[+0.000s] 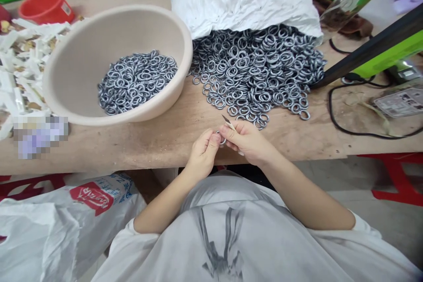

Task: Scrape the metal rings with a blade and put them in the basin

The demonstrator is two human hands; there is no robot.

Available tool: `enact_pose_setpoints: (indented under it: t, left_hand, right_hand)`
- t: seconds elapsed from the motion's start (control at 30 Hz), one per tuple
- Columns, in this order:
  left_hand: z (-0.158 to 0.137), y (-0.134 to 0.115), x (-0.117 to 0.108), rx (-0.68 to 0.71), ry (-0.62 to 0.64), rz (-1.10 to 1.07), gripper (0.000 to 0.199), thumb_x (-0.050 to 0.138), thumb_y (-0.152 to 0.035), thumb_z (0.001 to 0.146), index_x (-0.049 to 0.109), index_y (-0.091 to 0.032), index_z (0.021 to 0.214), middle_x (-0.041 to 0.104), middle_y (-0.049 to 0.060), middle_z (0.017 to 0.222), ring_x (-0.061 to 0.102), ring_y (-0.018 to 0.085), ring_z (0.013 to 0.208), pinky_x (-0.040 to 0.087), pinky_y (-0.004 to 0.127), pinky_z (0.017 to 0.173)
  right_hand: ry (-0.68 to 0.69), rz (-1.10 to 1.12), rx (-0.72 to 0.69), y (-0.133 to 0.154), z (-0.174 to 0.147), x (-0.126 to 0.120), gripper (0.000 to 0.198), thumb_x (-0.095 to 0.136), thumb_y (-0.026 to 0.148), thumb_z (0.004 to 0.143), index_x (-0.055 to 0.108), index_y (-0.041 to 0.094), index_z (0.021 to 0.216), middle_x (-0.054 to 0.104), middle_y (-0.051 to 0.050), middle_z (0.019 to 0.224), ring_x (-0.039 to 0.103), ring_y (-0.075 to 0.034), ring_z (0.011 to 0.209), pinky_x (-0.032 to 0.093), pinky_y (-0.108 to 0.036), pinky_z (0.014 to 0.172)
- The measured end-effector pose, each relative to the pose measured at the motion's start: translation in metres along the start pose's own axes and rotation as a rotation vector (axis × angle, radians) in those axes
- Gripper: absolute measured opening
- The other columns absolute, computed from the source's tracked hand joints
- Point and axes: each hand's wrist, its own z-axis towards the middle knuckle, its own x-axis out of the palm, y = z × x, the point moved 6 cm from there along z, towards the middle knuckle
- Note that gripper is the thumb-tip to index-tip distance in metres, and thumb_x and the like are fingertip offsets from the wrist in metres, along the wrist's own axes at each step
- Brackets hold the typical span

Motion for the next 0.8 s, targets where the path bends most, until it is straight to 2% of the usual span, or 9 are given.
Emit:
enact_pose_setpoints:
  t: [0.1, 0.17, 0.23, 0.33, 0.43, 0.53, 0.7, 0.8]
  left_hand:
    - [0.0, -0.003, 0.007, 0.02, 0.023, -0.022, 0.047, 0.07, -0.061, 0.081, 0.054, -0.018, 0.074, 0.048, -0.003, 0.066, 0.031, 0.005, 0.048, 0.022, 0.019, 0.041]
    - [-0.001, -0.005, 0.012, 0.0, 0.039, -0.066, 0.049, 0.07, -0.062, 0.081, 0.051, -0.018, 0.073, 0.044, -0.005, 0.063, 0.027, 0.003, 0.045, 0.019, 0.017, 0.039]
    - [-0.002, -0.007, 0.018, -0.034, 0.072, -0.093, 0.052, 0.071, -0.063, 0.079, 0.049, -0.017, 0.07, 0.043, -0.006, 0.062, 0.025, 0.002, 0.044, 0.02, 0.015, 0.039]
    - [-0.004, -0.011, 0.022, -0.075, 0.095, -0.125, 0.057, 0.073, -0.065, 0.076, 0.044, -0.017, 0.066, 0.045, -0.005, 0.062, 0.024, 0.001, 0.043, 0.022, 0.014, 0.038]
    - [-0.005, -0.013, 0.021, -0.088, 0.076, -0.179, 0.057, 0.076, -0.064, 0.073, 0.043, -0.017, 0.066, 0.042, -0.006, 0.06, 0.025, 0.001, 0.043, 0.023, 0.013, 0.037]
    - [-0.005, -0.011, 0.02, -0.101, 0.06, -0.23, 0.055, 0.08, -0.06, 0.071, 0.044, -0.018, 0.07, 0.038, -0.008, 0.058, 0.024, 0.002, 0.043, 0.024, 0.013, 0.037]
    - [-0.005, -0.008, 0.021, -0.122, 0.1, -0.269, 0.053, 0.081, -0.057, 0.073, 0.044, -0.018, 0.071, 0.037, -0.009, 0.057, 0.024, 0.002, 0.043, 0.025, 0.013, 0.038]
    - [-0.008, -0.01, 0.019, -0.101, 0.126, -0.247, 0.051, 0.079, -0.056, 0.075, 0.045, -0.018, 0.069, 0.037, -0.008, 0.057, 0.025, 0.002, 0.044, 0.025, 0.013, 0.039]
  right_hand:
    - [-0.111, 0.026, -0.057, 0.001, 0.0, -0.003, 0.054, 0.076, 0.071, 0.069, 0.054, 0.022, 0.076, 0.059, 0.003, 0.066, 0.053, -0.011, 0.058, 0.045, -0.026, 0.055]
    - [-0.13, 0.01, -0.098, 0.002, 0.0, -0.005, 0.054, 0.08, 0.068, 0.067, 0.055, 0.023, 0.085, 0.062, 0.003, 0.073, 0.058, -0.013, 0.063, 0.049, -0.027, 0.061]
    - [-0.135, -0.064, -0.126, 0.002, -0.001, -0.008, 0.051, 0.075, 0.069, 0.073, 0.056, 0.023, 0.086, 0.06, 0.003, 0.071, 0.057, -0.013, 0.062, 0.047, -0.028, 0.061]
    - [-0.194, -0.297, -0.22, 0.008, -0.007, -0.016, 0.049, 0.06, 0.071, 0.085, 0.056, 0.022, 0.081, 0.055, 0.003, 0.065, 0.051, -0.014, 0.06, 0.04, -0.028, 0.06]
    - [-0.13, -0.563, -0.352, 0.016, -0.016, -0.011, 0.045, 0.049, 0.061, 0.097, 0.056, 0.021, 0.075, 0.055, 0.001, 0.065, 0.048, -0.014, 0.062, 0.034, -0.028, 0.061]
    - [-0.081, -0.731, -0.442, 0.021, -0.024, -0.002, 0.044, 0.047, 0.051, 0.1, 0.048, 0.021, 0.068, 0.049, 0.002, 0.062, 0.044, -0.013, 0.06, 0.029, -0.029, 0.06]
    - [-0.081, -0.778, -0.466, 0.023, -0.027, 0.004, 0.045, 0.049, 0.048, 0.099, 0.039, 0.022, 0.064, 0.042, 0.004, 0.059, 0.039, -0.012, 0.056, 0.025, -0.029, 0.058]
    - [-0.04, -0.767, -0.399, 0.017, -0.021, -0.001, 0.047, 0.046, 0.051, 0.099, 0.041, 0.022, 0.063, 0.045, 0.003, 0.059, 0.041, -0.011, 0.056, 0.027, -0.028, 0.057]
